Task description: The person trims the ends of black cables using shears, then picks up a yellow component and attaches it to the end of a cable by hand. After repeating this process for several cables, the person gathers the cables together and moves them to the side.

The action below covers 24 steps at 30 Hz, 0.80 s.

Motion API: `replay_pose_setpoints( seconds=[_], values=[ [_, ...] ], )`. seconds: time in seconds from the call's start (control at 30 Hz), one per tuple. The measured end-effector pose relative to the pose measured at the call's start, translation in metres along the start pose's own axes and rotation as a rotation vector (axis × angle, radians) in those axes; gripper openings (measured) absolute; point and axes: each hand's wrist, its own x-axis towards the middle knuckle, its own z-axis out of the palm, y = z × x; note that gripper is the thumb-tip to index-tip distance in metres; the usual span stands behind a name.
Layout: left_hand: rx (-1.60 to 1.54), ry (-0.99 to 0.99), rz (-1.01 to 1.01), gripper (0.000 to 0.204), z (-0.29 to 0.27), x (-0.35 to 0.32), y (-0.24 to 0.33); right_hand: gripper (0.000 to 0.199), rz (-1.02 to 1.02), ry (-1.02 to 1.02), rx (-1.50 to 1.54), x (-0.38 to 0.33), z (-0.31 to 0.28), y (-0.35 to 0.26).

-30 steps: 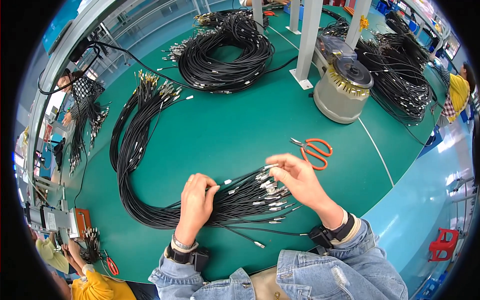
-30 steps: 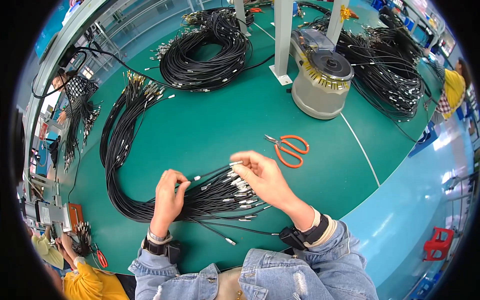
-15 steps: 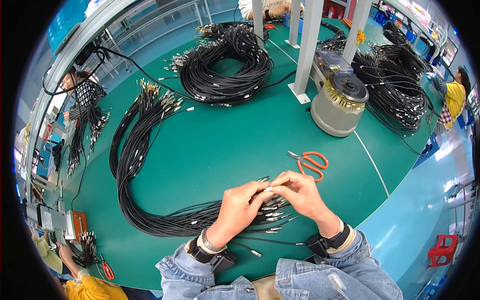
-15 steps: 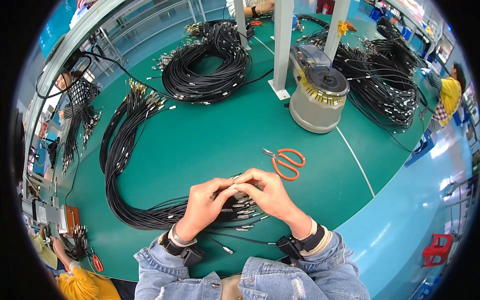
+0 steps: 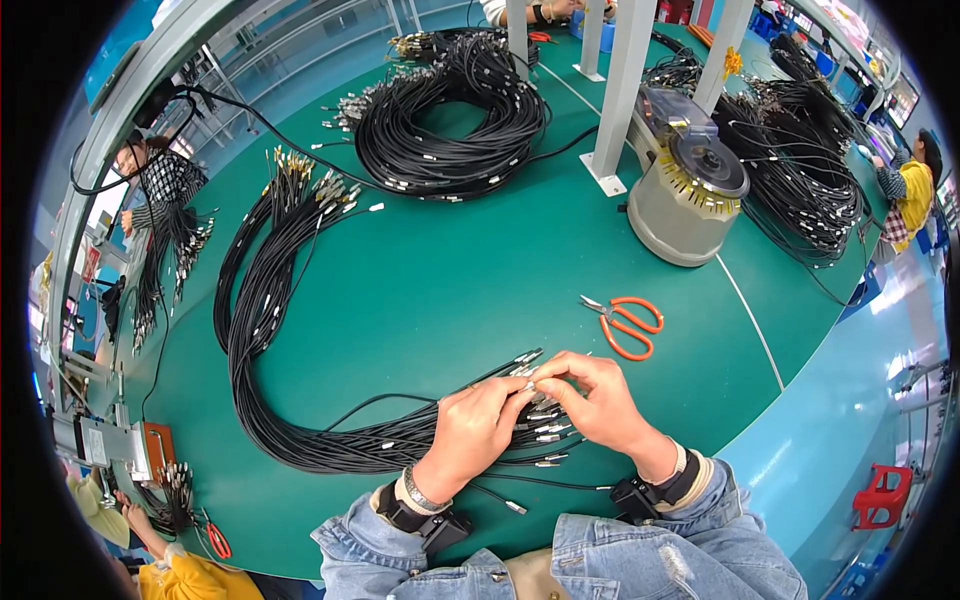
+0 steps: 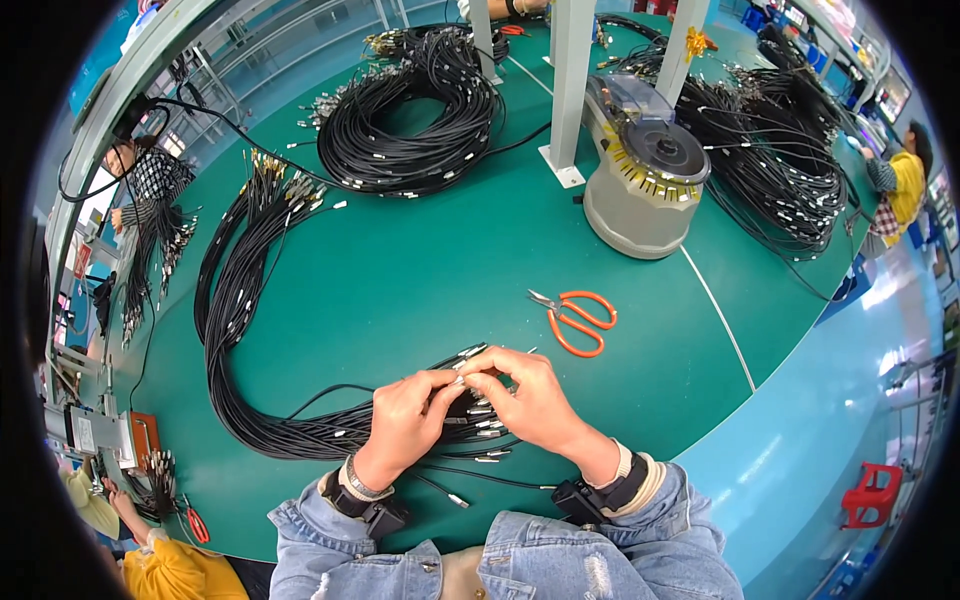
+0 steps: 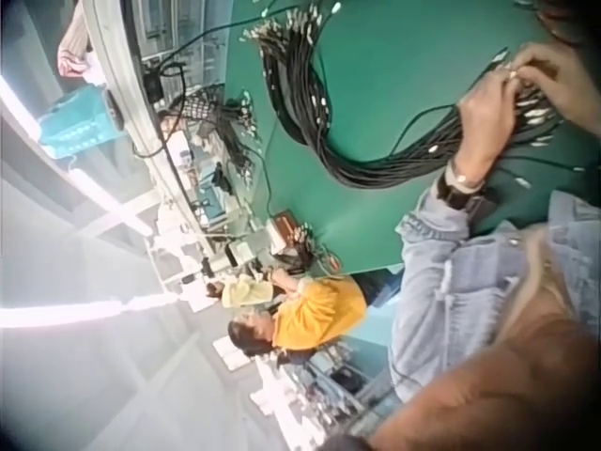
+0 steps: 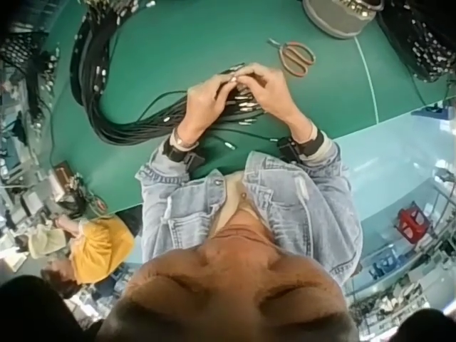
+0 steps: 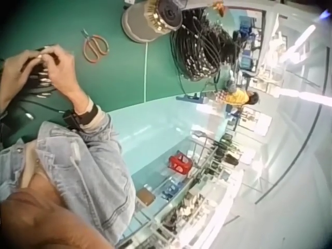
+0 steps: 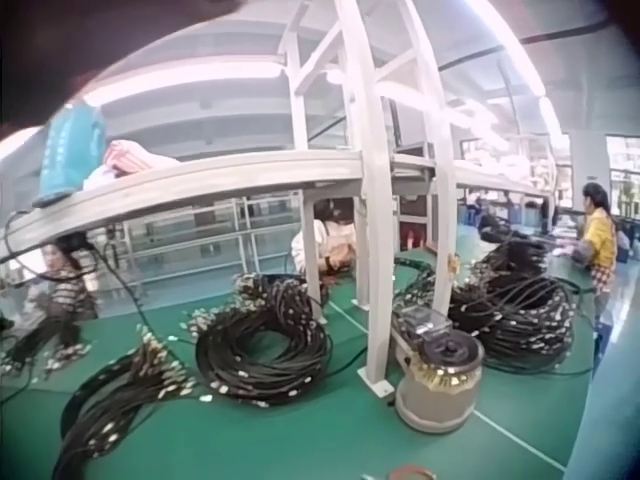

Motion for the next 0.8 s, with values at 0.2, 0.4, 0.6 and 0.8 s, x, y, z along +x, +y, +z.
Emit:
replay_pose_setpoints(
  seconds=[0.2,0.4,0.6,0.8],
  values=[
    [-0.034,0.018,0.007,0.01,0.0,0.0,-0.01,0.01,0.066,-0.054,0.13,0.006,0.002,0.002],
    [-0.079,0.044,0.013,0.009,0.003,-0.004,-0.01,0.008,0.113,0.031,0.125,-0.003,0.005,0.007],
    [-0.13,0.003,-0.006,0.011,0.0,-0.01,-0.009,0.006,0.099,0.024,0.099,-0.007,0.002,0.005],
    [-0.09,0.136,0.057,0.011,-0.002,-0.01,-0.012,0.008,0.217,0.069,0.197,0.005,0.015,-0.002]
  ],
)
